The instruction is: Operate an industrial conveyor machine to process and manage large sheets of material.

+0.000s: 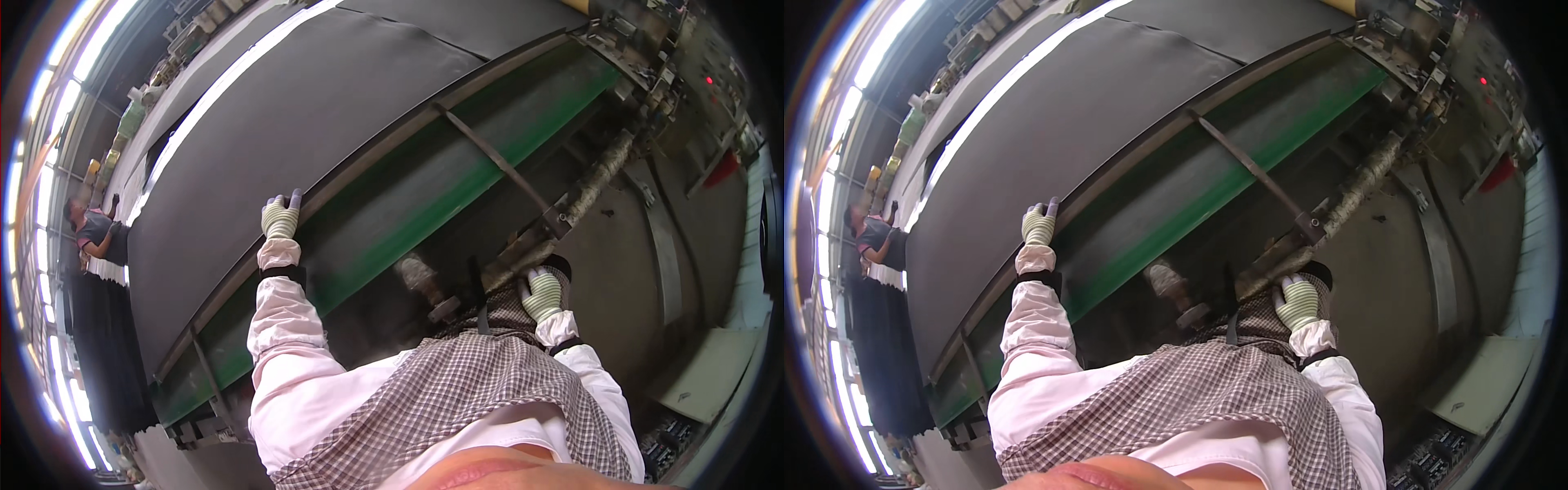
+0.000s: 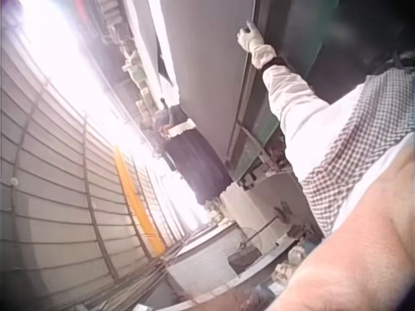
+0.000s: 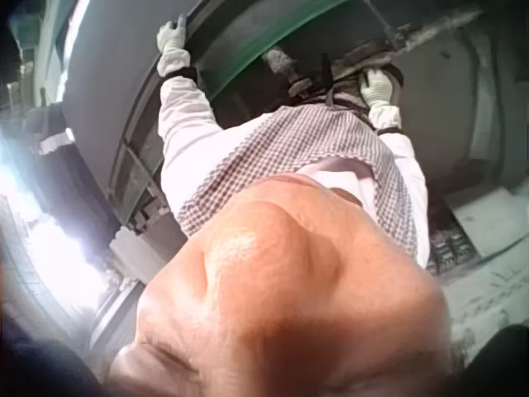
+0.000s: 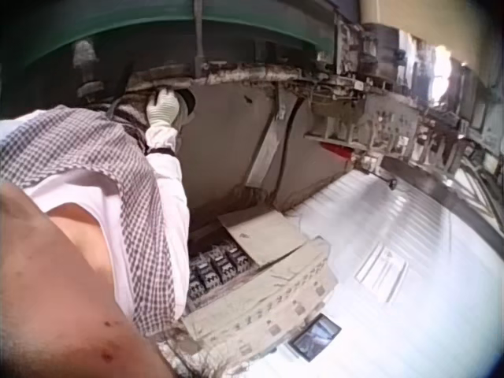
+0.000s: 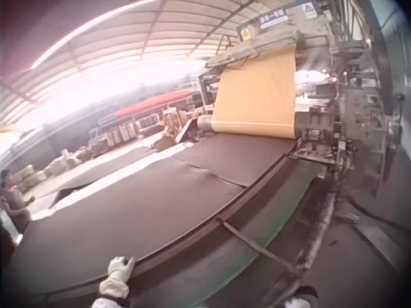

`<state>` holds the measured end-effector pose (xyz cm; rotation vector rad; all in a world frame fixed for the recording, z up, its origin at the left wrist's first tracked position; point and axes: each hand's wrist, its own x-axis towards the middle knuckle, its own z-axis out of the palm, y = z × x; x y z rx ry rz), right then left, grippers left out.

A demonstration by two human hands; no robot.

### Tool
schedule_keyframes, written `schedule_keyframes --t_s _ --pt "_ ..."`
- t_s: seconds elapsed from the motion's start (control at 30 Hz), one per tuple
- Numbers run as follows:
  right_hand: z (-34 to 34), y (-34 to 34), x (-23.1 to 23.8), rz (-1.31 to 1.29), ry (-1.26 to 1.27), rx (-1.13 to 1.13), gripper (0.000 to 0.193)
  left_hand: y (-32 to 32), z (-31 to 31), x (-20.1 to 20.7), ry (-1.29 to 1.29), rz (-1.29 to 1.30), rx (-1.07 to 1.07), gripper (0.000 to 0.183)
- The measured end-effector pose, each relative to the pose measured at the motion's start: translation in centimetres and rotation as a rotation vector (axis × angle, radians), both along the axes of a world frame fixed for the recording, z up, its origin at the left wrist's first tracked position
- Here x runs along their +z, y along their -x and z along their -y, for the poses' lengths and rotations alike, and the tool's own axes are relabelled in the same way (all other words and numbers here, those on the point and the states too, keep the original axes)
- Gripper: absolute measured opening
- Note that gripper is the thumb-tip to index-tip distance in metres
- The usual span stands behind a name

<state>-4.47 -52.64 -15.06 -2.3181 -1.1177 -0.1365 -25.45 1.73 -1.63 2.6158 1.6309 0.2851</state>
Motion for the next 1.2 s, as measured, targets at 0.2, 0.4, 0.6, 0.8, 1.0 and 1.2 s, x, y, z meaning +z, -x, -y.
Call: schedule_keyframes --t_s 0.2,0.4,0.6,0.8,1.0,1.2 --pt "0.4 0.0 -0.1 0.018 0.005 0.0 0.018 6.7 -5.6 -2.1 -0.153 0.054 0.272 0.059" --pt "-0.2 -0.1 0.0 -0.001 -0.033 0.005 0.017 7.7 -4.0 -1.4 -0.026 -0.089 0.097 0.054" --pt "0.2 0.1 0.7 0.005 0.015 0.0 0.019 -1.8 1.4 0.7 -0.001 -0.12 -0.084 0.057" --pt "0.1 -0.2 0.6 -0.029 -0.037 0.023 0.018 -10.3 4.1 2.6 0.024 -0.192 -0.187 0.063" --pt "0.2 -0.3 1.2 -0.038 -0.069 0.039 0.015 -18.9 6.0 3.6 0.042 -0.166 -0.314 0.067" --pt "-0.1 -0.4 1.0 -0.103 -0.085 0.052 0.016 -26.6 8.7 4.4 0.068 -0.145 -0.403 0.075"
